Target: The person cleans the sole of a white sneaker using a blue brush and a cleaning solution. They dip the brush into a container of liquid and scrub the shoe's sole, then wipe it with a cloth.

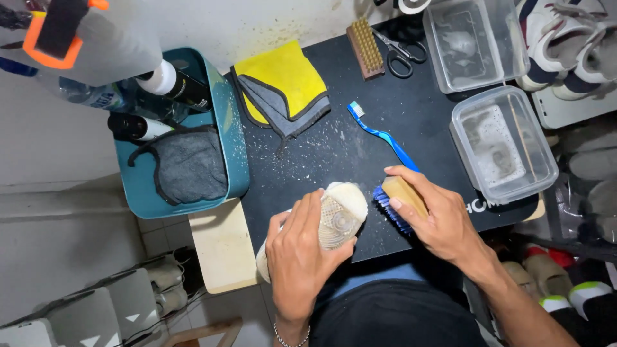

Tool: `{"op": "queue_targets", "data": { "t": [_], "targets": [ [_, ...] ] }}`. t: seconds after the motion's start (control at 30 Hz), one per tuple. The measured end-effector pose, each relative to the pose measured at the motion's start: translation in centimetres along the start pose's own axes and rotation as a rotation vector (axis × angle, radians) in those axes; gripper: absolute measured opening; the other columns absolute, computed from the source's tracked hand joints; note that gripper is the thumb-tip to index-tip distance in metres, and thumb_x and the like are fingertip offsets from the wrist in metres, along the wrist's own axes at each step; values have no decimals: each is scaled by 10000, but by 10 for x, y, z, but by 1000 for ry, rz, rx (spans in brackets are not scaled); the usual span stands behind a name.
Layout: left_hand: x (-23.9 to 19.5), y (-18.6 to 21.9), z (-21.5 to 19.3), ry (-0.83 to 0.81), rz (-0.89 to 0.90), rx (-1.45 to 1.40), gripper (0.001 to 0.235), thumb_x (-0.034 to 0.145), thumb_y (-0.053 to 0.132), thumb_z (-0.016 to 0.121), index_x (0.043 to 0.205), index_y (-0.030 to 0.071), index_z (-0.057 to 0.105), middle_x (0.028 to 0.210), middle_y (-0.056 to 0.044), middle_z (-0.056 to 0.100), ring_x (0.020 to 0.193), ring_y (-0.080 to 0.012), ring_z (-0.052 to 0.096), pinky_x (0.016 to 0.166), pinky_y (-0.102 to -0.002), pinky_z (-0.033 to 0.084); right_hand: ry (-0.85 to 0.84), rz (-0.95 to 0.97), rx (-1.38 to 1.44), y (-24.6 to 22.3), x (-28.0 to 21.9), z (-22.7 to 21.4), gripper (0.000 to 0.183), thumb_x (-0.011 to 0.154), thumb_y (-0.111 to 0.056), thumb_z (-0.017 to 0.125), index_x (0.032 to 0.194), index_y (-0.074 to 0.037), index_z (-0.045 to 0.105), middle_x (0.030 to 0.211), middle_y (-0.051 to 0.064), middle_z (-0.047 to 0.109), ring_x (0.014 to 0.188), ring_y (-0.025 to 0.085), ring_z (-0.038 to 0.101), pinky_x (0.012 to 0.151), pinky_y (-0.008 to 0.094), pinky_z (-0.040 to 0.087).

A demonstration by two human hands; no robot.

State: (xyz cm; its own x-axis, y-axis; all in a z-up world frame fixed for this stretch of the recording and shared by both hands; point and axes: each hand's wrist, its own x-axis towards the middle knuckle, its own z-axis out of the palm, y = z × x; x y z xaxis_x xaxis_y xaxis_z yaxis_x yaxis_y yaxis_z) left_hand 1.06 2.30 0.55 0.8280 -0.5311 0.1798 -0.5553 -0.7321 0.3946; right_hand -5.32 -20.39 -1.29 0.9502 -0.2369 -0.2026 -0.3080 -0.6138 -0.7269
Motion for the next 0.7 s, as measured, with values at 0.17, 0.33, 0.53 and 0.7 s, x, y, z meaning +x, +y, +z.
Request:
{"op": "queue_targets", "data": {
  "t": [0.17,0.33,0.53,0.7],
  "targets": [
    [-3,11,10,-86,-7,106,868,647,479,895,1325,55,557,1192,-53,653,1076,-239,613,925,-398,433,28,-235,20,-18,13,25,424,968,-371,568,1345,-181,604,1250,19,745,1051,234,730,874,346,517],
    [-2,14,17,-135,7,259,934,595,504,925,1324,51,556,1207,-55,623,1088,-224,578,962,-396,417,41,-286,21,-46,55,33,397,997,-369,549,1368,-234,585,1144,26,758,930,268,723,733,371,505],
    [-2,13,20,-105,-13,266,973,572,531,933,1332,40,575,1253,-80,656,1111,-216,605,964,-386,423,63,-379,-20,-37,41,28,397,1021,-362,515,1366,-184,597,1191,68,752,970,294,722,755,393,507],
    [-2,11,20,-164,-2,269,924,663,563,882,1353,38,563,1274,-107,652,1126,-240,608,977,-412,420,-27,-272,-86,-14,-1,16,392,988,-359,571,1345,-203,602,890,15,706,805,209,664,738,320,470]
  ]
}}
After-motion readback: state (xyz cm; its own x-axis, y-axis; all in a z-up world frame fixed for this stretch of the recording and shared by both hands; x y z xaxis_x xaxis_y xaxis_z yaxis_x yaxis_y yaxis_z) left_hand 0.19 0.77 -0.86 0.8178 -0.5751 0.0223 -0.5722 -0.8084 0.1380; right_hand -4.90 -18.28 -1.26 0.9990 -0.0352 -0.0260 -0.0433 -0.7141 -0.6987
